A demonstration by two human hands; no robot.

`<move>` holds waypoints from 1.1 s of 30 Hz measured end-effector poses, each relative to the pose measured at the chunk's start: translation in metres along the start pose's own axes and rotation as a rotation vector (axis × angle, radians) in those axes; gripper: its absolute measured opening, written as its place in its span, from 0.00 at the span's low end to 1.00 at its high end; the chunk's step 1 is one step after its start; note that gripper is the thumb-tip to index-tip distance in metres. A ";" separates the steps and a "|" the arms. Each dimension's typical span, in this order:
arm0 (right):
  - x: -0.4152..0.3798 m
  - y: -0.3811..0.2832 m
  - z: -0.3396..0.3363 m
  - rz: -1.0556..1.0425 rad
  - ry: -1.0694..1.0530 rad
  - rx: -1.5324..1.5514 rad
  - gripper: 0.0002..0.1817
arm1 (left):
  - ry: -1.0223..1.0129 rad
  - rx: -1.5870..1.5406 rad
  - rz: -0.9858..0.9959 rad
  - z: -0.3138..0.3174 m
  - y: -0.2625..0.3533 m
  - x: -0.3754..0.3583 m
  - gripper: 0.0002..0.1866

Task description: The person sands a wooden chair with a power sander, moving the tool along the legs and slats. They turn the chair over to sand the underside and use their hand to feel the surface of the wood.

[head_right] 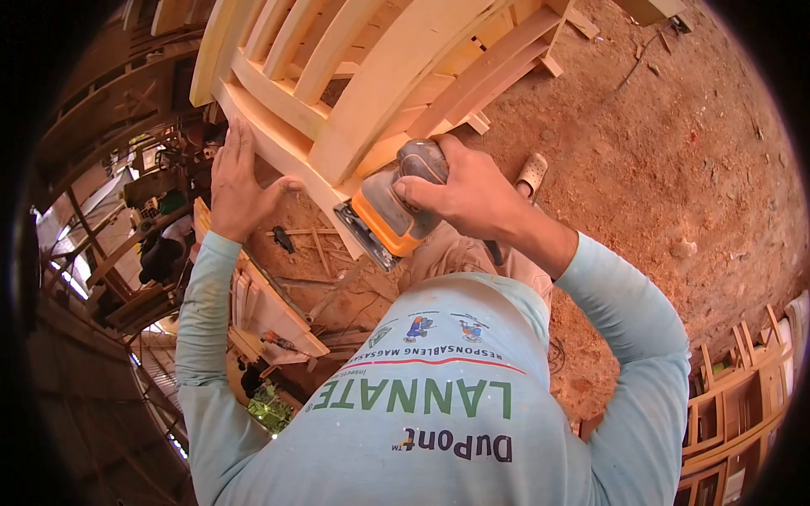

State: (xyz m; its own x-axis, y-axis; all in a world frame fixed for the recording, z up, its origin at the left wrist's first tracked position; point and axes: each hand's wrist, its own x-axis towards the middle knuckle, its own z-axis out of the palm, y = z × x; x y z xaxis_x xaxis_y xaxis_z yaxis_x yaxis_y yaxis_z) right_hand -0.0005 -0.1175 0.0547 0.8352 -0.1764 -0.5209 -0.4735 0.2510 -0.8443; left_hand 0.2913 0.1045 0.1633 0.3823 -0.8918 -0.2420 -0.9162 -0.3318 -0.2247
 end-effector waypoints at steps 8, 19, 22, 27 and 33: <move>0.003 -0.010 -0.001 0.049 -0.041 0.005 0.46 | 0.006 0.006 0.005 0.001 -0.001 -0.002 0.68; 0.000 -0.010 -0.005 0.076 -0.047 -0.037 0.47 | 0.001 0.018 0.003 -0.001 0.000 0.001 0.68; -0.004 0.006 -0.002 0.031 -0.018 -0.041 0.47 | -0.003 0.015 0.000 0.000 -0.002 0.000 0.68; -0.001 -0.001 -0.007 0.100 -0.029 -0.064 0.45 | -0.005 0.021 0.005 0.000 -0.002 -0.001 0.68; -0.012 -0.024 -0.007 0.007 -0.033 -0.064 0.43 | 0.007 -0.012 -0.017 0.000 -0.001 -0.001 0.69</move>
State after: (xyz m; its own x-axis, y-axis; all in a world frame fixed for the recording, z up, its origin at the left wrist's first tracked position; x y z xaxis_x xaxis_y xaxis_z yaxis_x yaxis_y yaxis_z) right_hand -0.0010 -0.1281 0.0804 0.8400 -0.1431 -0.5235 -0.4955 0.1909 -0.8473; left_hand 0.2919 0.1054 0.1636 0.3972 -0.8880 -0.2316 -0.9109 -0.3509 -0.2171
